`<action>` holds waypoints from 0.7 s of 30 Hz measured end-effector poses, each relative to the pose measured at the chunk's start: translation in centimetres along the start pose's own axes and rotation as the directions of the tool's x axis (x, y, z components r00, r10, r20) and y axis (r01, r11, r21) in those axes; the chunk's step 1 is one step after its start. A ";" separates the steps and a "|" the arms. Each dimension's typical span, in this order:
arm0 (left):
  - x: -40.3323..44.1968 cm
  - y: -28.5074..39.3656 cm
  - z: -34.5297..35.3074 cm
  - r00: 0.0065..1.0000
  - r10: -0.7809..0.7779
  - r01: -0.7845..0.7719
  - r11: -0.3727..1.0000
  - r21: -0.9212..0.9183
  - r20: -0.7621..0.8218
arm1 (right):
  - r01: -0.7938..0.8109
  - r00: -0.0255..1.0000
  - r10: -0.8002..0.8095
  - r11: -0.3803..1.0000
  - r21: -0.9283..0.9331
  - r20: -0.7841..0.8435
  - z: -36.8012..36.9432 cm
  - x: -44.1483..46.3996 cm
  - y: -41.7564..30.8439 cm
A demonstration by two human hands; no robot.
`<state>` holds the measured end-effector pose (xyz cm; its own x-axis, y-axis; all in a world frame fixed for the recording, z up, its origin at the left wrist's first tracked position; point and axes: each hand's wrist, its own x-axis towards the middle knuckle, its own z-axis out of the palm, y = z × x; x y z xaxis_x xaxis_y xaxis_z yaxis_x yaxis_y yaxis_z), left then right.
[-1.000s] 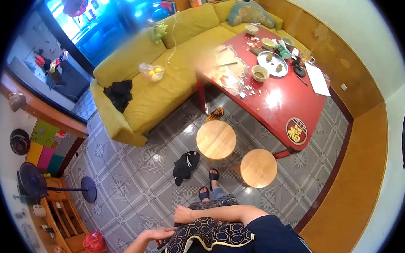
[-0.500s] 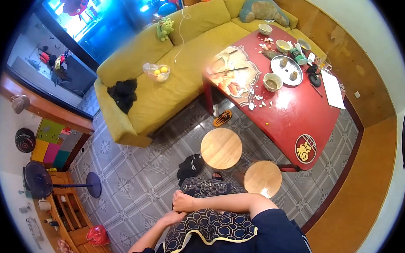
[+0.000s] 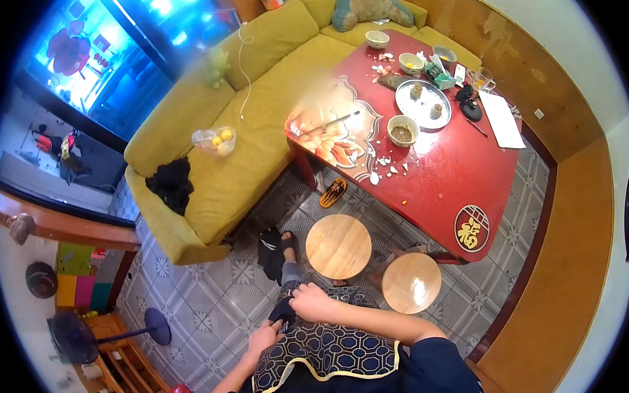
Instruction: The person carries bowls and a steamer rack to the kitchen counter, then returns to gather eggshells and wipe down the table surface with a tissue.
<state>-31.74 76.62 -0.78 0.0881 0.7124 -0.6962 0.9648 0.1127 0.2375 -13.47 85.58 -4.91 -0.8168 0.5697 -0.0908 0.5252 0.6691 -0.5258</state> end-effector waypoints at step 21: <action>27.9 -8.2 -29.5 0.890 0.453 -0.440 0.882 0.170 -0.046 | -0.838 0.508 0.845 0.438 0.326 0.170 2.6 16.3 15.6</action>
<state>-44.46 116.03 -2.18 0.5043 0.7173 -0.4807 0.8540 -0.3321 0.4004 -19.21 104.10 -16.77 -0.0115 0.7733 -0.6339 0.8367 -0.3398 -0.4296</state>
